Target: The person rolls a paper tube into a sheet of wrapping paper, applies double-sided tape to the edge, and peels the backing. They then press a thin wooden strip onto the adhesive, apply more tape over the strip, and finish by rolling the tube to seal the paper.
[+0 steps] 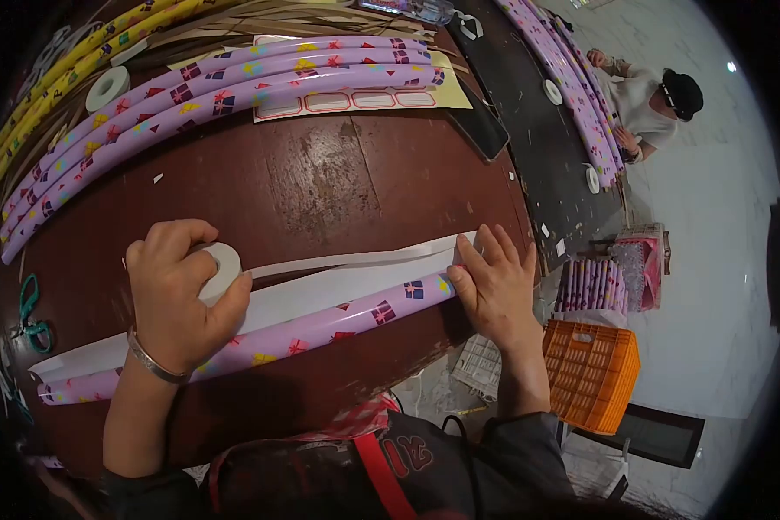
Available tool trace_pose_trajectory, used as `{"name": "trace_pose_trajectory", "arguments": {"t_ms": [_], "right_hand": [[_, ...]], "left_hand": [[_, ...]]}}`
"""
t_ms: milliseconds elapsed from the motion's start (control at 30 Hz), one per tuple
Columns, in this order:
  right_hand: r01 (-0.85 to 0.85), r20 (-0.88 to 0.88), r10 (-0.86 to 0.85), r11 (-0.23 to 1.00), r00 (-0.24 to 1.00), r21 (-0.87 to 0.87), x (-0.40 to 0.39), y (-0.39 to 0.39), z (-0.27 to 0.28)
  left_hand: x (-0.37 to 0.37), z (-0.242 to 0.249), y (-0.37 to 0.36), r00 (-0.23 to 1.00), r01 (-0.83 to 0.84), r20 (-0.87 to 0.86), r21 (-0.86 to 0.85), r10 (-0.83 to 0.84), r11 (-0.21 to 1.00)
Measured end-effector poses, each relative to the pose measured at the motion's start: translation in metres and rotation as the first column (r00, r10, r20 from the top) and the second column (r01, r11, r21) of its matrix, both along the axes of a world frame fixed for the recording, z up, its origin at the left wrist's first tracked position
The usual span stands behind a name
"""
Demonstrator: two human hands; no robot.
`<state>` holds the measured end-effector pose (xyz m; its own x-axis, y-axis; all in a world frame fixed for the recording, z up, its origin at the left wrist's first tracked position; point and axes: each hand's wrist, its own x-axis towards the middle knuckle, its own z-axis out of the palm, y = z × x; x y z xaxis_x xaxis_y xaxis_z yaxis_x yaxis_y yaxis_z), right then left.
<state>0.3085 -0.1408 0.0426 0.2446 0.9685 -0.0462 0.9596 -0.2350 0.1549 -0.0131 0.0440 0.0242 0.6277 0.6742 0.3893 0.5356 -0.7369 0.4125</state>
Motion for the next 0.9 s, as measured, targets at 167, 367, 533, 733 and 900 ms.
{"name": "trace_pose_trajectory", "arguments": {"t_ms": [167,367,533,733,900], "right_hand": [[-0.061,-0.019,0.062,0.995,0.998,0.08,-0.005,0.001,0.001],[-0.113,-0.216,0.132,0.989,0.967,0.098,-0.001,0.005,-0.002],[-0.115,-0.184,0.124,0.992,0.975,0.057,-0.011,0.008,0.0],[-0.073,-0.121,0.073,0.997,0.99,0.007,-0.018,0.007,-0.003],[-0.051,-0.124,0.051,0.999,0.991,0.003,-0.019,0.005,-0.003]], "left_hand": [[0.0,0.003,0.0,0.998,0.054,0.038,0.016,-0.054,0.998],[-0.001,0.001,0.0,0.997,0.058,0.05,0.007,-0.059,0.998],[-0.001,0.001,0.0,0.997,0.059,0.055,-0.005,-0.059,0.998],[-0.002,0.003,-0.001,0.996,0.068,0.062,-0.021,-0.066,0.997],[-0.009,0.008,-0.002,0.996,0.089,0.019,-0.037,-0.088,0.995]]}}
